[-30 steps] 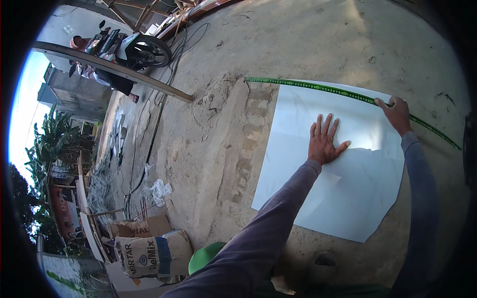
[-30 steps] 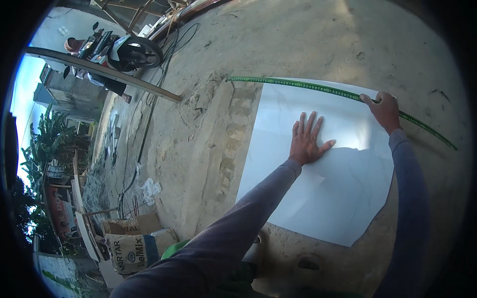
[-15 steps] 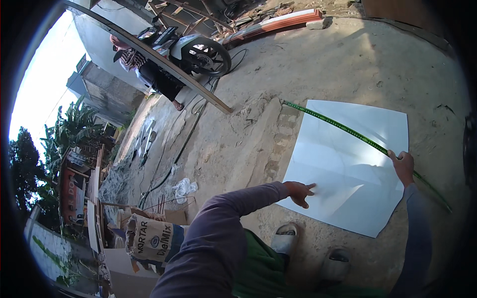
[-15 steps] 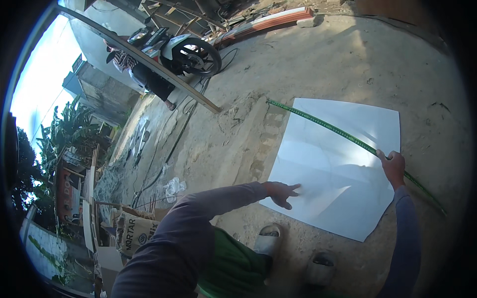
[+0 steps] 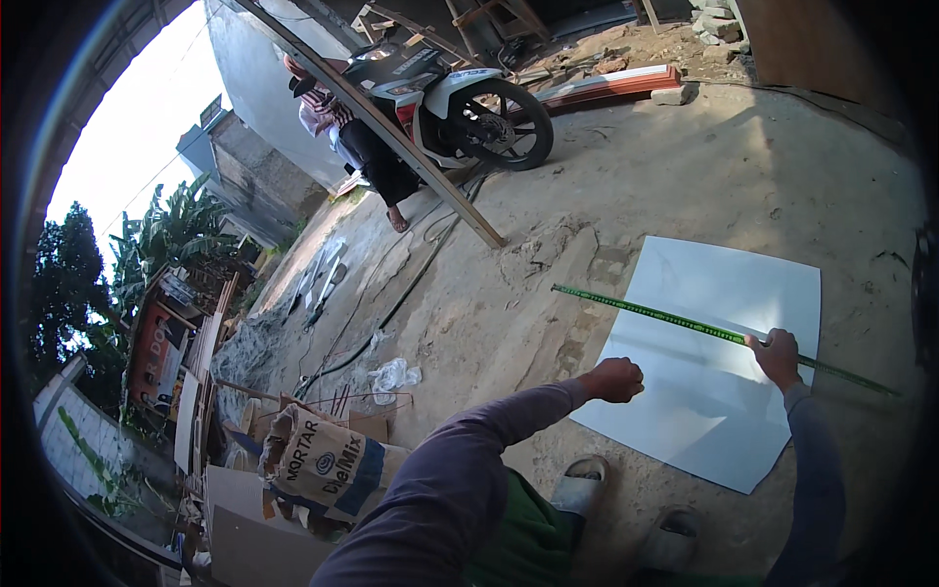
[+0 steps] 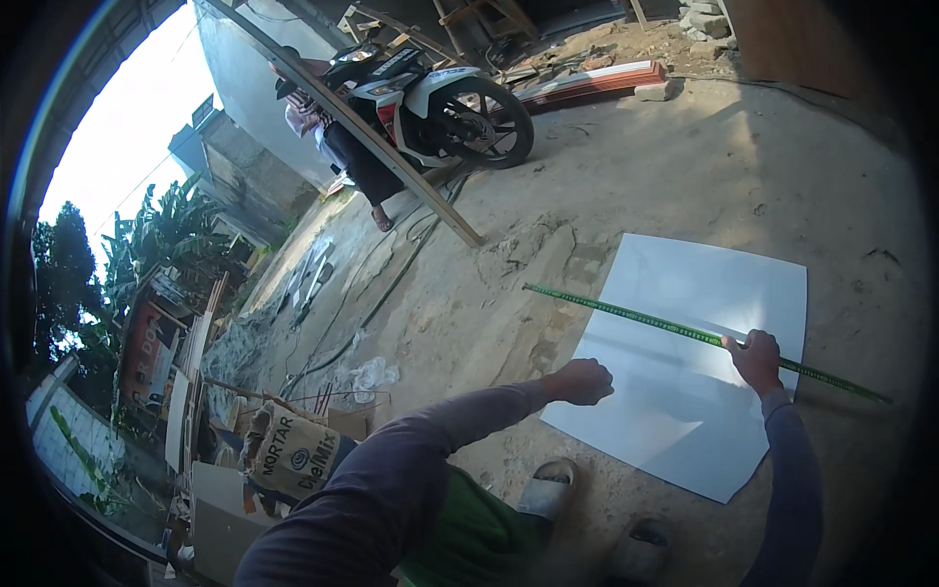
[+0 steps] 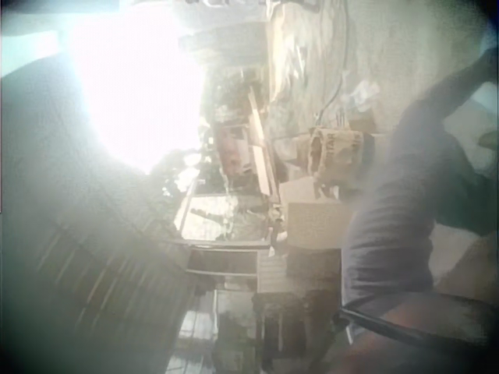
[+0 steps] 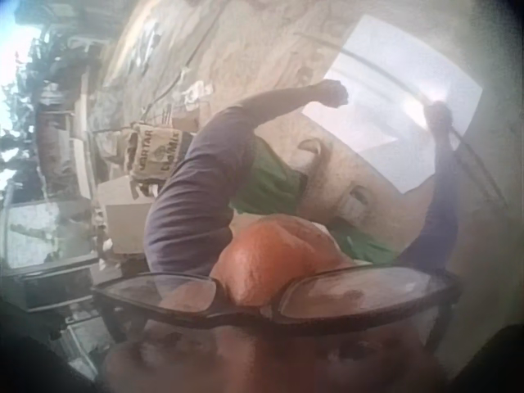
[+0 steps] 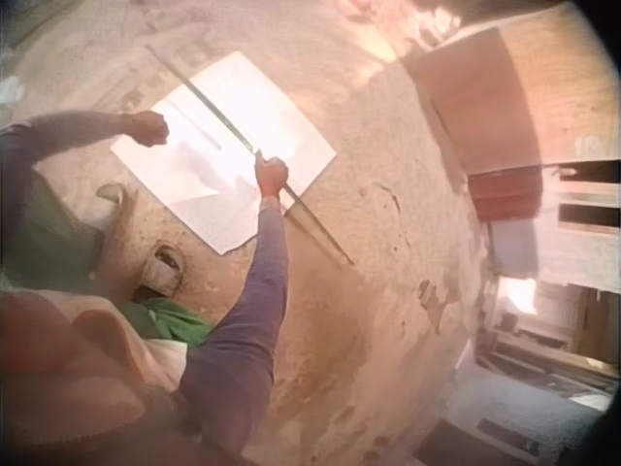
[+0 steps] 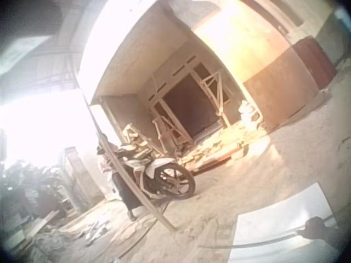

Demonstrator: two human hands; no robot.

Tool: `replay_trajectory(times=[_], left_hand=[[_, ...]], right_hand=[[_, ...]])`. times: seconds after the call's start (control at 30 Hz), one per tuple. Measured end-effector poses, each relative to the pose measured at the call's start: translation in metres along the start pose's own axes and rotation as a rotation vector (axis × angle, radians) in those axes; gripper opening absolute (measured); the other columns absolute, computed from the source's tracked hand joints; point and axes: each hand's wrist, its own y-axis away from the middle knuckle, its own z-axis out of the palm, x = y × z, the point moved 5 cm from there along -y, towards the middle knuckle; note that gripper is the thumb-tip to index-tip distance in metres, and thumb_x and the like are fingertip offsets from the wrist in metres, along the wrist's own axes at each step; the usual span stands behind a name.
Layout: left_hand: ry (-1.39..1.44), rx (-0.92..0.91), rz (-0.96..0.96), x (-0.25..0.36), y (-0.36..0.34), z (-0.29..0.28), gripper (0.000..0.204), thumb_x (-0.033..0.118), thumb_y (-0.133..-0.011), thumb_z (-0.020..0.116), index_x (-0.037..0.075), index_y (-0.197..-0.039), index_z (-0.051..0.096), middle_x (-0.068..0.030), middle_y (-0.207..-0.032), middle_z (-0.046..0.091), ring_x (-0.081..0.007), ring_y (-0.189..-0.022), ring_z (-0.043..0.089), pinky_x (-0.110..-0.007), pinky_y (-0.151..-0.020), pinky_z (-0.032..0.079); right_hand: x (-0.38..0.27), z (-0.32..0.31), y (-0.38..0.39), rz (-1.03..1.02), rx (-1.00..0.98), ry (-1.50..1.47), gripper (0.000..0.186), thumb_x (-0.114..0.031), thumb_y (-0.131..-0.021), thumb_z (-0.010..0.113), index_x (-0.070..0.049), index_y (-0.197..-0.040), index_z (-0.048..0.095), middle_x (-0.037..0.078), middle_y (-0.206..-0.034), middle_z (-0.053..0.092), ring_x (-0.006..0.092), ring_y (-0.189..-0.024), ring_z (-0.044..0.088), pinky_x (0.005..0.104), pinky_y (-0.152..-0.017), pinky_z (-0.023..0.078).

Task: The person measures a tile with a measuring tape, marks it with a pencil, then picks up and handles the tile and other tile pieces, eventually using an angle grinder to cut the tile while holding it by hand.

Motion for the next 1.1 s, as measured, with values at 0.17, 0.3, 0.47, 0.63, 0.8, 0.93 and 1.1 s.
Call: replay_trajectory(times=[0.17,0.3,0.47,0.63,0.8,0.93,1.1], left_hand=[[0.217,0.580,0.116,0.043,0.000,-0.071,0.027,0.024,-0.094,0.073,0.007,-0.112,0.065,-0.0133,-0.106,0.068,-0.0358,-0.100,0.067,-0.050,-0.089,0.052],[0.095,0.531,0.082,0.043,-0.010,-0.072,0.054,0.030,-0.092,0.076,0.007,-0.137,0.055,-0.0172,-0.128,0.058,-0.0361,-0.118,0.059,-0.051,-0.098,0.048],[0.181,0.178,-0.024,0.000,-0.015,-0.020,0.060,0.032,-0.092,0.076,0.005,-0.140,0.055,-0.0174,-0.121,0.064,-0.0364,-0.118,0.062,-0.052,-0.098,0.049],[0.194,0.187,-0.083,-0.010,0.002,-0.002,0.054,0.028,-0.093,0.073,0.004,-0.138,0.058,-0.0180,-0.122,0.066,-0.0379,-0.114,0.064,-0.051,-0.098,0.051],[0.215,0.119,-0.118,-0.009,-0.005,-0.005,0.041,0.033,-0.095,0.071,0.004,-0.123,0.069,-0.0184,-0.111,0.069,-0.0384,-0.108,0.066,-0.050,-0.094,0.053],[0.273,0.087,-0.083,-0.012,-0.010,-0.005,0.026,0.031,-0.097,0.071,0.007,-0.108,0.074,-0.0170,-0.103,0.068,-0.0380,-0.101,0.067,-0.049,-0.090,0.054],[0.299,0.139,0.024,-0.006,-0.026,-0.026,0.023,0.022,-0.100,0.070,0.002,-0.111,0.072,-0.0186,-0.097,0.072,-0.0369,-0.090,0.070,-0.045,-0.080,0.054]], right_hand=[[-0.032,-0.007,0.017,-0.093,-0.208,0.012,0.059,-0.053,-0.081,0.085,-0.001,-0.068,0.059,0.018,-0.072,0.061,0.0367,-0.072,0.059,0.0526,-0.067,0.046],[-0.035,-0.014,0.039,-0.071,-0.284,-0.022,0.060,-0.052,-0.079,0.087,-0.001,-0.064,0.059,0.017,-0.066,0.059,0.0343,-0.067,0.058,0.0525,-0.063,0.043],[-0.004,-0.012,0.052,0.098,-0.388,-0.037,0.061,-0.054,-0.078,0.087,-0.001,-0.064,0.060,0.017,-0.067,0.059,0.0328,-0.065,0.058,0.0515,-0.061,0.044],[0.018,-0.006,0.060,0.082,-0.356,0.001,0.063,-0.058,-0.077,0.087,-0.002,-0.065,0.060,0.016,-0.073,0.062,0.0331,-0.066,0.059,0.0483,-0.063,0.047],[0.022,-0.012,0.063,-0.005,-0.269,-0.085,0.066,-0.052,-0.077,0.089,-0.001,-0.054,0.054,0.014,-0.052,0.052,0.0256,-0.048,0.048,0.0462,-0.050,0.038],[0.017,-0.037,0.059,0.138,-0.447,-0.031,0.065,-0.061,-0.079,0.085,-0.003,-0.065,0.059,0.013,-0.068,0.059,0.0259,-0.064,0.056,0.0459,-0.060,0.045],[0.037,-0.057,0.060,0.130,-0.510,-0.119,0.071,-0.069,-0.079,0.083,-0.005,-0.058,0.058,0.006,-0.056,0.051,0.0190,-0.052,0.046,0.0412,-0.050,0.035]])
